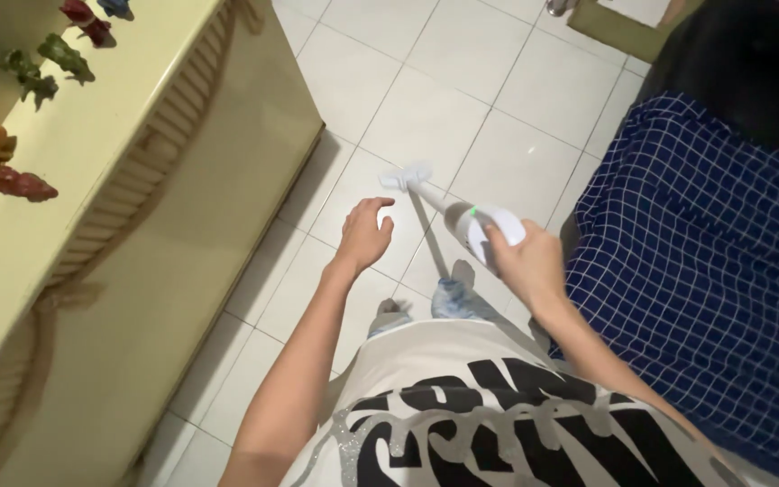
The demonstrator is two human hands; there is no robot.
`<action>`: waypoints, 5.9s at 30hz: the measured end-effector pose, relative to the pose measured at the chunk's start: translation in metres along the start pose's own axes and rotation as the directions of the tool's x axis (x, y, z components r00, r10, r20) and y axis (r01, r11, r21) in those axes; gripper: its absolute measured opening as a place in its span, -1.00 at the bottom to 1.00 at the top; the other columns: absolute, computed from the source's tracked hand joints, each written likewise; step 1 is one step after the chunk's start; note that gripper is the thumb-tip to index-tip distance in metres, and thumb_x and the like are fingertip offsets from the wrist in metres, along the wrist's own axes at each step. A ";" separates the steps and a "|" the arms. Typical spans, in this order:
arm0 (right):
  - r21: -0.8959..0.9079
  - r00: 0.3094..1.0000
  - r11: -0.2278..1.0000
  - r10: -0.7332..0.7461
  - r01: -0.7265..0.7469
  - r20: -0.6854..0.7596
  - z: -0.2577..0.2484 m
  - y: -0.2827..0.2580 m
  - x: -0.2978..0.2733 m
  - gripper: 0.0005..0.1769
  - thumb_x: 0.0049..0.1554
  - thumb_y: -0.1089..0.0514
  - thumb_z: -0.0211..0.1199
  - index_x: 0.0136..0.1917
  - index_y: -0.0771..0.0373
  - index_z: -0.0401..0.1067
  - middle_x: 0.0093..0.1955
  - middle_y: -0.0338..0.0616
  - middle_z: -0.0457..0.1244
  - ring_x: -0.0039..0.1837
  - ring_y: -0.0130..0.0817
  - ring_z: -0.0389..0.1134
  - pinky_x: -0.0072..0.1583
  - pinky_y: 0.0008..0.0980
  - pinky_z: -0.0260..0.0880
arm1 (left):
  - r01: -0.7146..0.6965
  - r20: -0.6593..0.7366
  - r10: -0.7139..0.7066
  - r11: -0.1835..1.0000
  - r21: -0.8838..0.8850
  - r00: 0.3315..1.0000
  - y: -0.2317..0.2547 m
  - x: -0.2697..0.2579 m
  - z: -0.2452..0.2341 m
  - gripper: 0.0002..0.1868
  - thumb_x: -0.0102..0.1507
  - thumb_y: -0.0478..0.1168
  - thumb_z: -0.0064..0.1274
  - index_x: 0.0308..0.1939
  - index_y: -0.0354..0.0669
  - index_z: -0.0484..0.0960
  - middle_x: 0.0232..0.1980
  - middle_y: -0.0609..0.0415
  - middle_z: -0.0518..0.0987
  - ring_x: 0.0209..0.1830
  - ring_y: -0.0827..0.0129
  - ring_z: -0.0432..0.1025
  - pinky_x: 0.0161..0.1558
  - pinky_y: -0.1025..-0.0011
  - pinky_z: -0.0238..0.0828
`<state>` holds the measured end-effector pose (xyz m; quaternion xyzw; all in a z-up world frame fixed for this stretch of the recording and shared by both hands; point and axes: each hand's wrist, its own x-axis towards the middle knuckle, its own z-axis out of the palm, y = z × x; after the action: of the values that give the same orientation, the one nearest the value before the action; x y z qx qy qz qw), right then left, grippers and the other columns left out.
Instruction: Vacuuming the tiled floor in a room using a handheld vacuum cleaner.
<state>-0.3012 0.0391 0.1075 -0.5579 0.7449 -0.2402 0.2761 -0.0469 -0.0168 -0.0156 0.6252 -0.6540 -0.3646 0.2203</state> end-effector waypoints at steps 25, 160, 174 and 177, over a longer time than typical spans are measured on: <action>-0.068 0.954 0.998 0.019 0.001 0.299 -0.107 -0.028 0.170 -0.42 0.08 -0.21 0.29 -0.18 0.44 0.59 -0.46 0.08 0.35 -0.43 -0.22 0.42 -0.32 -0.28 0.40 | 0.191 -0.106 -0.195 0.980 -0.047 0.975 0.080 0.092 0.059 -0.57 0.27 -0.19 -0.09 0.23 -0.07 0.53 0.32 -0.07 0.46 0.41 0.05 0.25 0.44 0.02 0.01; -0.059 0.996 0.998 0.020 -0.025 -0.087 -0.015 0.140 0.410 -0.29 0.19 -0.28 0.24 0.08 0.53 0.45 -0.14 0.37 0.37 -0.04 0.22 0.46 0.07 0.00 0.45 | 0.034 0.098 -0.028 0.998 -0.062 0.995 0.133 0.245 0.081 -0.54 0.27 -0.19 -0.10 0.27 -0.06 0.50 0.33 -0.09 0.45 0.39 0.03 0.27 0.41 0.07 0.07; 0.082 0.923 0.939 0.344 -0.335 -0.173 -0.066 -0.031 0.270 -0.38 0.17 -0.19 0.21 -0.01 0.53 0.50 -0.42 0.14 0.36 -0.33 -0.08 0.48 -0.15 -0.15 0.47 | -0.234 0.246 0.227 0.972 -0.001 0.942 0.110 0.393 0.013 -0.55 0.26 -0.22 -0.06 0.24 -0.12 0.53 0.32 -0.12 0.46 0.38 -0.01 0.29 0.39 0.04 0.10; 0.224 0.865 0.896 0.434 -0.384 -0.253 -0.045 -0.038 0.276 -0.42 0.18 -0.16 0.23 -0.02 0.52 0.50 -0.39 0.11 0.37 -0.33 -0.15 0.47 -0.23 -0.19 0.46 | -0.221 0.298 0.208 0.975 0.010 0.932 0.102 0.401 0.005 -0.55 0.26 -0.21 -0.08 0.25 -0.09 0.53 0.31 -0.11 0.47 0.36 0.00 0.30 0.38 0.06 0.14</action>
<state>-0.3674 -0.2342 0.1258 -0.3192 0.8565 -0.3181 0.2516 -0.1657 -0.4128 -0.0094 0.4933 -0.7517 -0.4131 0.1450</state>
